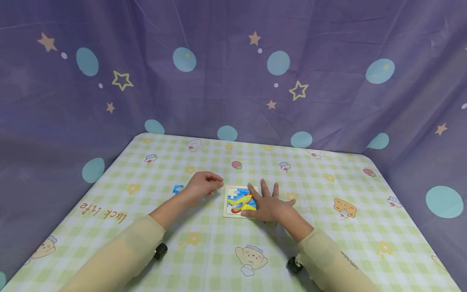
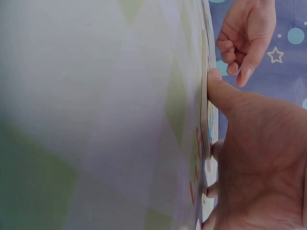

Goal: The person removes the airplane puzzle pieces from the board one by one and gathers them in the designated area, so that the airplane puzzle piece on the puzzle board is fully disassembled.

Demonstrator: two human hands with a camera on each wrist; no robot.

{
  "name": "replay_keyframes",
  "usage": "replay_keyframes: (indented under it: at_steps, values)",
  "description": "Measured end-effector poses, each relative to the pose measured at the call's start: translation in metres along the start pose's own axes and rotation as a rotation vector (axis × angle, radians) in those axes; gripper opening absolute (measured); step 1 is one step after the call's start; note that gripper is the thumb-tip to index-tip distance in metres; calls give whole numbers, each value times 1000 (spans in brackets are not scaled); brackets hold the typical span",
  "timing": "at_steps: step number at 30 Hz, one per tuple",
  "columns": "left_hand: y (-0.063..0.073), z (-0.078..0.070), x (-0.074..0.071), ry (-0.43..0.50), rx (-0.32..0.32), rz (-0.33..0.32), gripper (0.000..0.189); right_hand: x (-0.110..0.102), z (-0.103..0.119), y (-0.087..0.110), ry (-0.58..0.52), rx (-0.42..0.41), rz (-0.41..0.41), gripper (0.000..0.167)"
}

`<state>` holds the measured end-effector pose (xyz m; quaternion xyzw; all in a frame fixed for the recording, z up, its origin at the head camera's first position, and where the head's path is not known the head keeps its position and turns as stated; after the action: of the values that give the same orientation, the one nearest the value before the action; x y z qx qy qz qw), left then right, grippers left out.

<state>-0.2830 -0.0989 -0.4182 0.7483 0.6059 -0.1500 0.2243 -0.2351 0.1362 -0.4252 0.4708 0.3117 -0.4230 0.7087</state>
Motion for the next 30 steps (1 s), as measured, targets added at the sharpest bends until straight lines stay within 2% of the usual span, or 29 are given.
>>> replay_keyframes:
  at_steps: [8,15,30]
  values:
    - [-2,-11,18,13,28,39,23,1,1,0,2,-14,-9,97]
    - [-3,-20,30,7,34,44,20,2,-1,-2,1,-14,-10,97]
    - [-4,-28,42,55,29,62,17,1,-3,-2,14,-21,4,98]
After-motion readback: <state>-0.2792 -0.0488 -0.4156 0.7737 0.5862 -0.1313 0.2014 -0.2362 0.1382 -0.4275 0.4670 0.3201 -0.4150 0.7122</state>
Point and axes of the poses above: each hand's wrist, its own y-axis away from the middle knuckle, its own x-axis out of the palm, z = x × y, the point moved 3 cm from there along -y, towards the middle knuckle, and after that the axes turned 9 degrees about -y, right-handed, at the moved point
